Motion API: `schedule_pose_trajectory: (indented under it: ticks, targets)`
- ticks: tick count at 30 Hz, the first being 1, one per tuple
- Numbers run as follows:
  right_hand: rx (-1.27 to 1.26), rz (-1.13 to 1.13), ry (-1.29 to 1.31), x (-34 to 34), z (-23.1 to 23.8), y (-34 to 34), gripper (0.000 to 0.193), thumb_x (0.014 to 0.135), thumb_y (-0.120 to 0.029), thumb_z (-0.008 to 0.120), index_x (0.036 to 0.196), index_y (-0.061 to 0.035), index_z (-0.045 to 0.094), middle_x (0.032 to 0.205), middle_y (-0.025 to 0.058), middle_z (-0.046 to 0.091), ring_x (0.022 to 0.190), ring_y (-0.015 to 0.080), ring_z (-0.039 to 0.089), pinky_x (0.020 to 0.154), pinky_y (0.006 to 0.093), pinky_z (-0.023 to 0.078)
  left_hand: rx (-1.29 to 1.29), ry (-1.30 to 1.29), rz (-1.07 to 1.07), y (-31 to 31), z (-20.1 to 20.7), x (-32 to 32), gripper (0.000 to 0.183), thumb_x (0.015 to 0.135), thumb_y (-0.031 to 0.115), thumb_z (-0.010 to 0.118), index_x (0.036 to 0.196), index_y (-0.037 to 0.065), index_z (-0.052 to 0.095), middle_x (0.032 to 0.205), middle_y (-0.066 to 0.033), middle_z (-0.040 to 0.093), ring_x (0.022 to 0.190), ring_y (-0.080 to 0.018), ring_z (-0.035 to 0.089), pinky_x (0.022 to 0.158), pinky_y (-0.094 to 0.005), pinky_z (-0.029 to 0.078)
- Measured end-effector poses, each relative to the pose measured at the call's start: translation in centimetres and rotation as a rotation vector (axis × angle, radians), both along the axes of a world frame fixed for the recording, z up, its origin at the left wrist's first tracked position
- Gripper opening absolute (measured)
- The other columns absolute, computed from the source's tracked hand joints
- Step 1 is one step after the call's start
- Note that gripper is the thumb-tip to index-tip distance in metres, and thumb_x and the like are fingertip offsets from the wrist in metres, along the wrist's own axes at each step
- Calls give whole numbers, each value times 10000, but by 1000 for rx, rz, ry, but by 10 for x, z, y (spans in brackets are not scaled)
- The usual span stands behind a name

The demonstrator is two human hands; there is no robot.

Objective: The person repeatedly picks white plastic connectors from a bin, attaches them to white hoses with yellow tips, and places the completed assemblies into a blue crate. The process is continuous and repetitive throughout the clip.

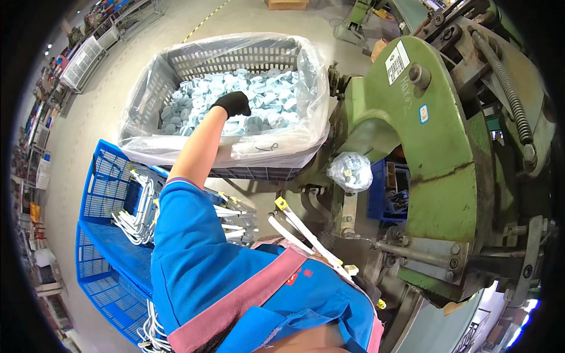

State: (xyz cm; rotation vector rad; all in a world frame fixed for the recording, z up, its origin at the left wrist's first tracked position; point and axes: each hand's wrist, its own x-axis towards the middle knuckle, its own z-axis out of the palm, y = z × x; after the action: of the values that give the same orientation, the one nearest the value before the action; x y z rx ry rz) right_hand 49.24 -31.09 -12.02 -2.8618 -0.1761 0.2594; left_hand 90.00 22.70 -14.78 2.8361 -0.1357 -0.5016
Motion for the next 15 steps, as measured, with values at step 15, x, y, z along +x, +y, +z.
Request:
schedule_pose_trajectory:
  ticks: [15]
  targets:
    - [76,4,-144,-5,-18,2,248,722,-220,648,963,-207,704,733,62,641,658,256,635,565,391,471,140,-185,-172,-57,-3,-17,318,703,265,690,959,82,647,917,-140,665,885,-341,634,727,-438,508]
